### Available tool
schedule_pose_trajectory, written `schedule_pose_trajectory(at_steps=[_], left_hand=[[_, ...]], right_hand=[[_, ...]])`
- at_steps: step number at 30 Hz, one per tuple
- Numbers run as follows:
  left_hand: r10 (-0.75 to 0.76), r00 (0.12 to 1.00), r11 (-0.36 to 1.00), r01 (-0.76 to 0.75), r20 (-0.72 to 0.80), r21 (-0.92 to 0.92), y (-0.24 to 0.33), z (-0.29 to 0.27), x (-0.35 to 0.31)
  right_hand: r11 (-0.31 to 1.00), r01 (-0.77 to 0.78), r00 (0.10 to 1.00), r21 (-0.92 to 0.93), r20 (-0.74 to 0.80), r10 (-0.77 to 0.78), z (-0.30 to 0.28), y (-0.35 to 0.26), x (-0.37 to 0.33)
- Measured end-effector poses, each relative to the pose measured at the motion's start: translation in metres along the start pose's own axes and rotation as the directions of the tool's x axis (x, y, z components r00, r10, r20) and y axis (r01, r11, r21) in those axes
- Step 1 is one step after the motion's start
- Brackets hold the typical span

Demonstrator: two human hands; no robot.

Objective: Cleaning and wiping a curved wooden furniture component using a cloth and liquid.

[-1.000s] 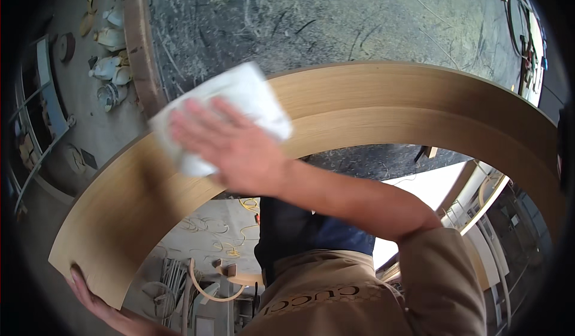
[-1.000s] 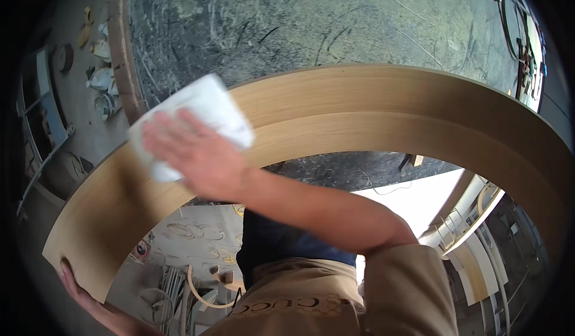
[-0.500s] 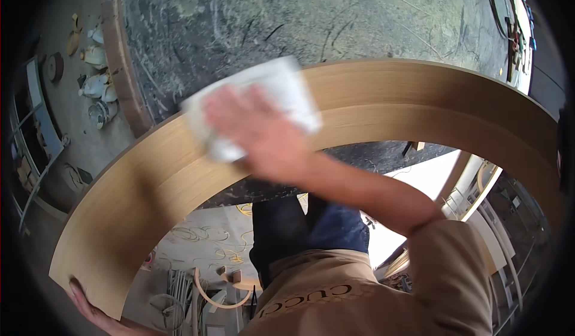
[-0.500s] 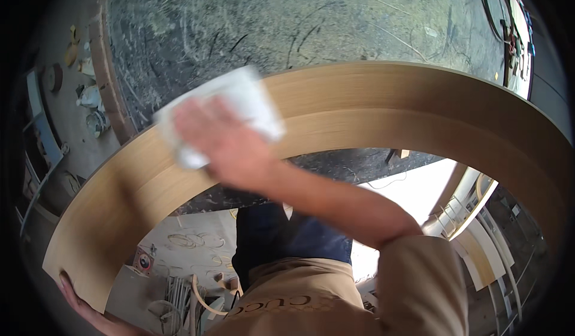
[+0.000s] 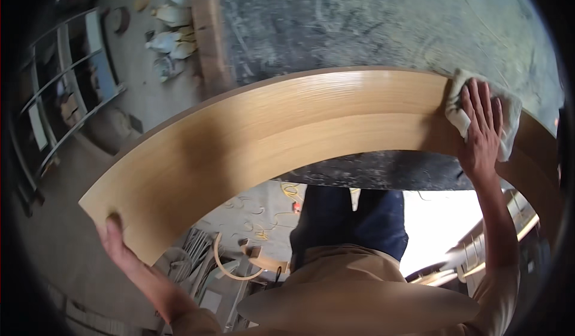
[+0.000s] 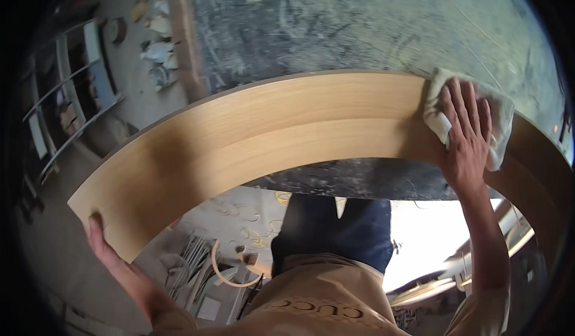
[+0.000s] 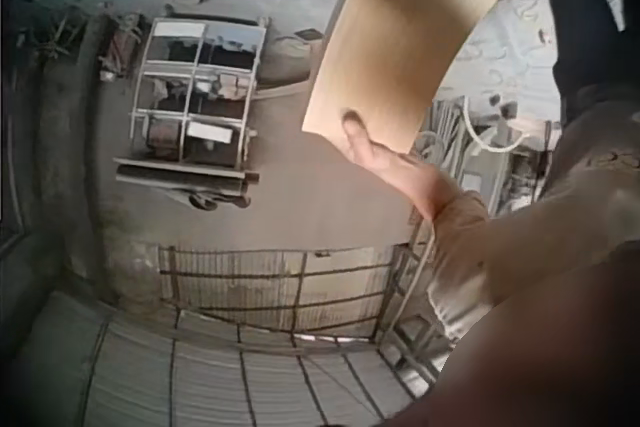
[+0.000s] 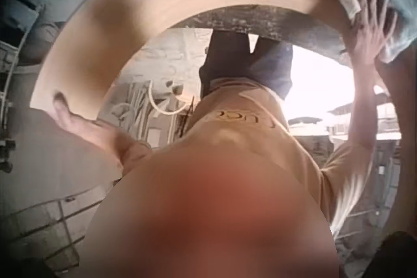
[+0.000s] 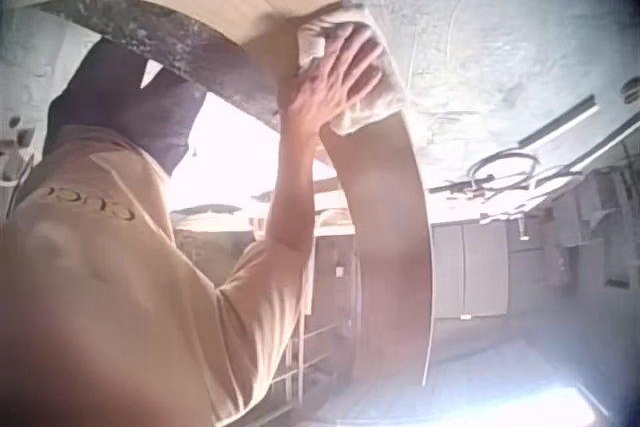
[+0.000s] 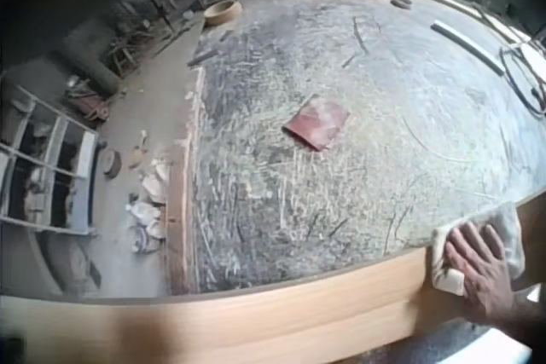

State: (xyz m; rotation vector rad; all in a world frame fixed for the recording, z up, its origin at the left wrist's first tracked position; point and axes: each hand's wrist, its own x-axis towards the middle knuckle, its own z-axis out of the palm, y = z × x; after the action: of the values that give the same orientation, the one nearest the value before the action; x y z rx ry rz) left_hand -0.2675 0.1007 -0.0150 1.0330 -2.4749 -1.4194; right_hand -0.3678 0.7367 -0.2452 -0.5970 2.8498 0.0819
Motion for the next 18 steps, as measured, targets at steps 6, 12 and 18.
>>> schedule_pose_trajectory(at_steps=[6, 12, 18], left_hand=[[0.028, 0.993, 0.999, -0.024, 0.117, -0.033, 0.014, 0.011, 0.004], [0.092, 0.977, 0.996, -0.092, 0.194, -0.010, 0.001, 0.024, 0.026], [-0.037, 0.998, 0.999, 0.038, -0.044, 0.031, 0.017, 0.044, 0.004]], right_hand=[[0.674, 0.347, 0.921, 0.652, -0.103, -0.375, 0.004, -0.184, 0.098], [0.398, 0.539, 0.837, 0.743, -0.419, -0.351, -0.050, -0.298, 0.151], [0.762, 0.283, 0.958, 0.582, -0.141, -0.248, 0.012, -0.186, 0.101]])
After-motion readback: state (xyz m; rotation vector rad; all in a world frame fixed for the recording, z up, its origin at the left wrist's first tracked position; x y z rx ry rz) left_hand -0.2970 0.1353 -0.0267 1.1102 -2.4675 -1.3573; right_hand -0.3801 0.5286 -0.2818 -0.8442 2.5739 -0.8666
